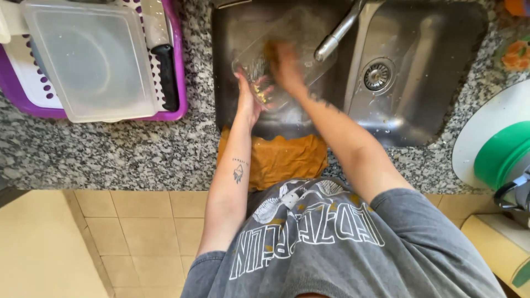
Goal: The person washes various kitchen items in a double-basin sink using a sponge and running water. They scrub and rinse a grey bowl, a metal lid, a clear plastic container, a clear plastic lid, a blue bowl, and an orange bowl, placing each item into a drying rack after cleaning.
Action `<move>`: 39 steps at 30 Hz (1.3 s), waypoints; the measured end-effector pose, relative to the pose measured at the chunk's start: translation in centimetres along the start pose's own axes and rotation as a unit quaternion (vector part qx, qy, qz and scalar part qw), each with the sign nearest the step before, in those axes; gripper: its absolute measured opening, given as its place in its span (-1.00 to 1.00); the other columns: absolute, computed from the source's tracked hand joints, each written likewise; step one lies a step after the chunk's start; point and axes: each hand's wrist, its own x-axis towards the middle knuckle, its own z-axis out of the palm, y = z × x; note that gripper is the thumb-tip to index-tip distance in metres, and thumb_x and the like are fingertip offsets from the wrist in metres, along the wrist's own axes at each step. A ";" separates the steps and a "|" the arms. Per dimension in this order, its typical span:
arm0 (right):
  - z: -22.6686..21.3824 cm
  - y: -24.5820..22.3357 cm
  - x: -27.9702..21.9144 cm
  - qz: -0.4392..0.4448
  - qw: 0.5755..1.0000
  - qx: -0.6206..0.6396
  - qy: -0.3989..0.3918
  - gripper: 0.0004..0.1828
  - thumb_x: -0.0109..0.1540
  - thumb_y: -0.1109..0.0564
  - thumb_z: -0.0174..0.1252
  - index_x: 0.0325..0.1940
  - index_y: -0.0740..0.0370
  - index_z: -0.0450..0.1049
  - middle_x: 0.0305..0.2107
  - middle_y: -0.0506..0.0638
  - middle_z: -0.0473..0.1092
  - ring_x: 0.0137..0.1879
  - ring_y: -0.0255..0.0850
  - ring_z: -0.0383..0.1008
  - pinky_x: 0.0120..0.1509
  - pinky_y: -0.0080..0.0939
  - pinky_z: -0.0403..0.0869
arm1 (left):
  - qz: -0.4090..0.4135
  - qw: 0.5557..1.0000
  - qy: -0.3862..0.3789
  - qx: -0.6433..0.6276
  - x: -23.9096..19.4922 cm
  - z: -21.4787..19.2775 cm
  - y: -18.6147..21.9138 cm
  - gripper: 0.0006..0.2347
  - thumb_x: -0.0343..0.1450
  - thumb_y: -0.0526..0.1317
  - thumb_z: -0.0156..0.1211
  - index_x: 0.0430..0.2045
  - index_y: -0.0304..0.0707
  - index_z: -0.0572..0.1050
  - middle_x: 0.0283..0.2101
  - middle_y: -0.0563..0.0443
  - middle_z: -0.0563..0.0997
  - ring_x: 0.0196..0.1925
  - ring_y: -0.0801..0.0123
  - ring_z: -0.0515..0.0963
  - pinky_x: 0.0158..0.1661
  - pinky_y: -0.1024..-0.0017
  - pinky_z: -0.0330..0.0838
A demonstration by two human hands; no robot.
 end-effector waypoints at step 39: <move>-24.5 3.1 -2.5 0.330 0.826 0.430 -0.157 -0.68 0.21 0.18 0.00 0.06 0.12 0.39 -0.29 0.04 0.39 -0.47 -0.21 0.46 -0.42 -0.30 0.61 | 0.046 0.996 -0.070 0.040 -9.2 1.5 1.4 -0.09 -0.06 0.41 -0.16 0.25 0.47 -0.25 0.21 -0.18 0.23 -0.06 -0.07 0.52 -0.27 0.06 0.48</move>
